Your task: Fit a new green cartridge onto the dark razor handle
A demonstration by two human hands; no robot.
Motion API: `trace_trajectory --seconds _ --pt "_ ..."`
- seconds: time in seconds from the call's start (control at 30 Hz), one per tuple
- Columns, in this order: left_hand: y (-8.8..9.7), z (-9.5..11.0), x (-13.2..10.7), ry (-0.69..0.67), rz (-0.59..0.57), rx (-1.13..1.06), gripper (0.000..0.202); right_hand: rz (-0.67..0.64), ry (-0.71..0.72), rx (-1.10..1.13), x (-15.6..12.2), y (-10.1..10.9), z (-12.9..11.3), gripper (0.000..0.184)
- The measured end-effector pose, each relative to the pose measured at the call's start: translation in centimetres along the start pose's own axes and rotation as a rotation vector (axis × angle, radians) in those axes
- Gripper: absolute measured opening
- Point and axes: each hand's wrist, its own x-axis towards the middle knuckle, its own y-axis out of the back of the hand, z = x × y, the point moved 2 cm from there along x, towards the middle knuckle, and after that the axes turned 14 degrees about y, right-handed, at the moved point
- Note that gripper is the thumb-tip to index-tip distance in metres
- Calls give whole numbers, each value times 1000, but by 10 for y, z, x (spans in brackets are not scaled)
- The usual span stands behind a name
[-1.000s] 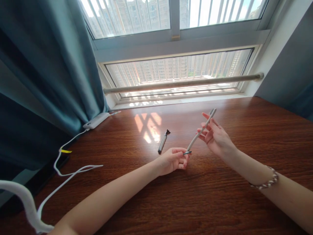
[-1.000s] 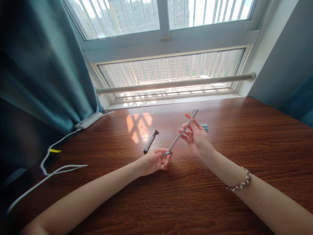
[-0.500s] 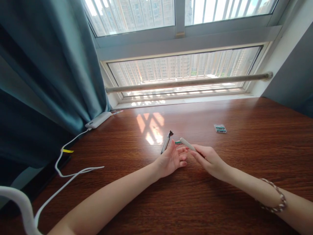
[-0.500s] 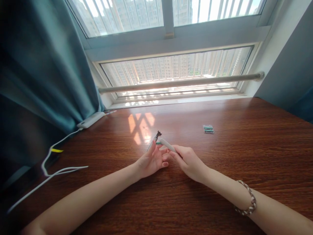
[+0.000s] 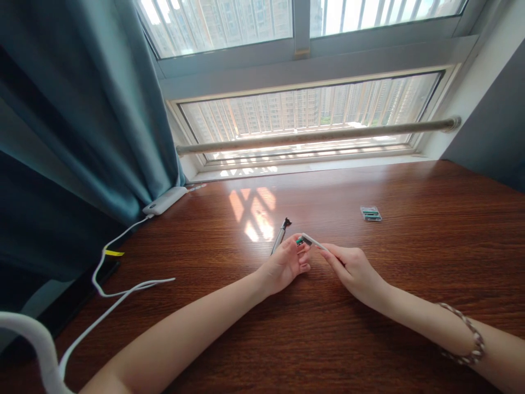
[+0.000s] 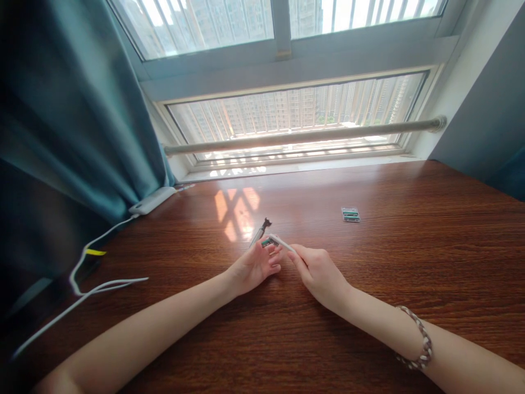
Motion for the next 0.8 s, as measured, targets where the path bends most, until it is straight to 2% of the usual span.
trace_trajectory --seconds 0.1,0.27,0.4,0.57,0.7,0.8 --pt "3 4 0 -74 72 119 39 -18 -15 -21 0 0 0 32" --pt "5 12 1 -180 256 373 34 -45 -29 -121 1 5 5 31" --pt "6 12 3 -193 257 352 36 21 34 -301 1 13 15 33" --pt "7 12 5 -165 253 324 39 -43 149 -528 0 16 29 33" --pt "6 12 4 -183 249 340 41 10 133 -571 -2 16 33 32" --pt "5 12 4 -182 252 376 39 -32 178 -557 -4 12 32 32"
